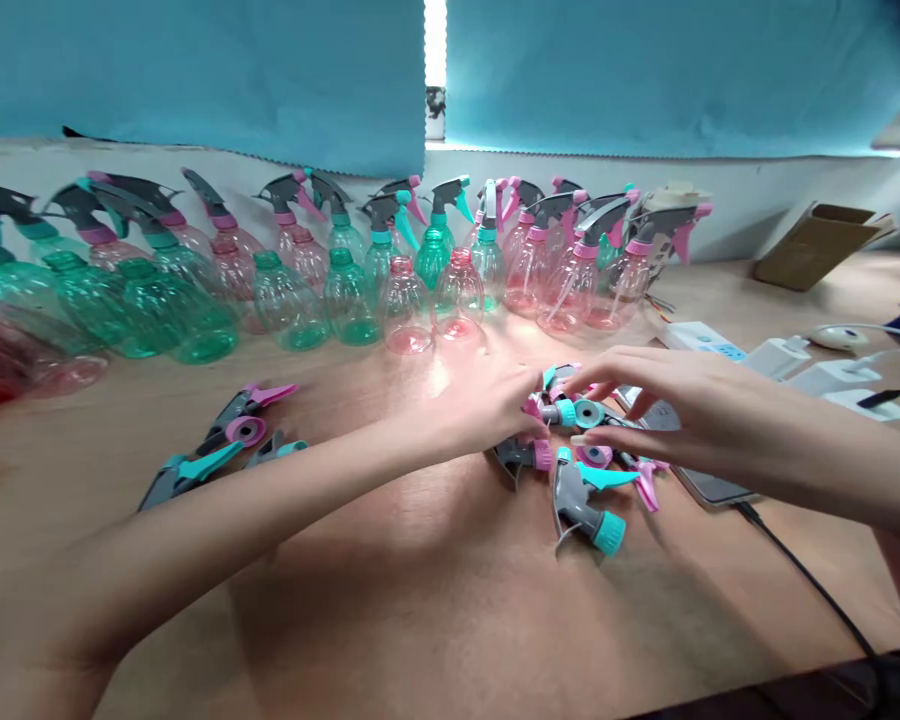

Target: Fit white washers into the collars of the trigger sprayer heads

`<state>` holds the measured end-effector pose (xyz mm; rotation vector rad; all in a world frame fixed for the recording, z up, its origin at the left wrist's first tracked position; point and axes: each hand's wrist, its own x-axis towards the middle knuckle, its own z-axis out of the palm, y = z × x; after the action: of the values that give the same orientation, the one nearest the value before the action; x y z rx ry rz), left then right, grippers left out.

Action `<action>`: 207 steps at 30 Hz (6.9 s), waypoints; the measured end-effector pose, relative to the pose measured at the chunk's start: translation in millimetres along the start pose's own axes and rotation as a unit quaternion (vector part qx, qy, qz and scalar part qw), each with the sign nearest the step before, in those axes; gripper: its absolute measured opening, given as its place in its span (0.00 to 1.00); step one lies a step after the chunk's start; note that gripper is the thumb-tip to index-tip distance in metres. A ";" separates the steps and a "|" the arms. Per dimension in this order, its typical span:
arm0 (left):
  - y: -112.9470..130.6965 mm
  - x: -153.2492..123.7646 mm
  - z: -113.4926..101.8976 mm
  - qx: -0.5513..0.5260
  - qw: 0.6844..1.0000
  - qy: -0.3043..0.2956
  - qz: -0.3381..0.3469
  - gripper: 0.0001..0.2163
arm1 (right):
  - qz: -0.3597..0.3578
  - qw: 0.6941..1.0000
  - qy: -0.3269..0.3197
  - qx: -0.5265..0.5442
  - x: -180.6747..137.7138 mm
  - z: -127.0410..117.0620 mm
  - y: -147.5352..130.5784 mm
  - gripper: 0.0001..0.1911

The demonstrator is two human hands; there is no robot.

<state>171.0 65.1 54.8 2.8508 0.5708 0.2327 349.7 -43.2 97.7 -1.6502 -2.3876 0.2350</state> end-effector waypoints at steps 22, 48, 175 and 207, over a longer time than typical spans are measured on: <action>-2.9 -176.2 26.8 -0.183 0.946 0.255 -0.086 0.08 | -0.193 0.975 -0.105 0.026 67.3 48.5 -116.0 0.08; -10.1 -175.1 33.4 -0.219 0.947 0.219 -0.090 0.09 | -0.085 0.968 -0.068 0.225 78.7 79.6 -108.3 0.11; -13.8 -171.7 34.1 -0.426 0.852 0.202 -0.229 0.12 | -0.125 0.908 -0.193 0.350 93.6 66.6 -82.7 0.07; -11.1 -168.9 31.5 -0.424 0.858 0.211 -0.199 0.12 | -0.132 0.911 -0.199 0.337 94.5 62.2 -83.3 0.06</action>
<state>19.2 2.4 3.1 1.7796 0.8527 0.8122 225.5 15.7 68.7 -1.0118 -2.3431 1.2828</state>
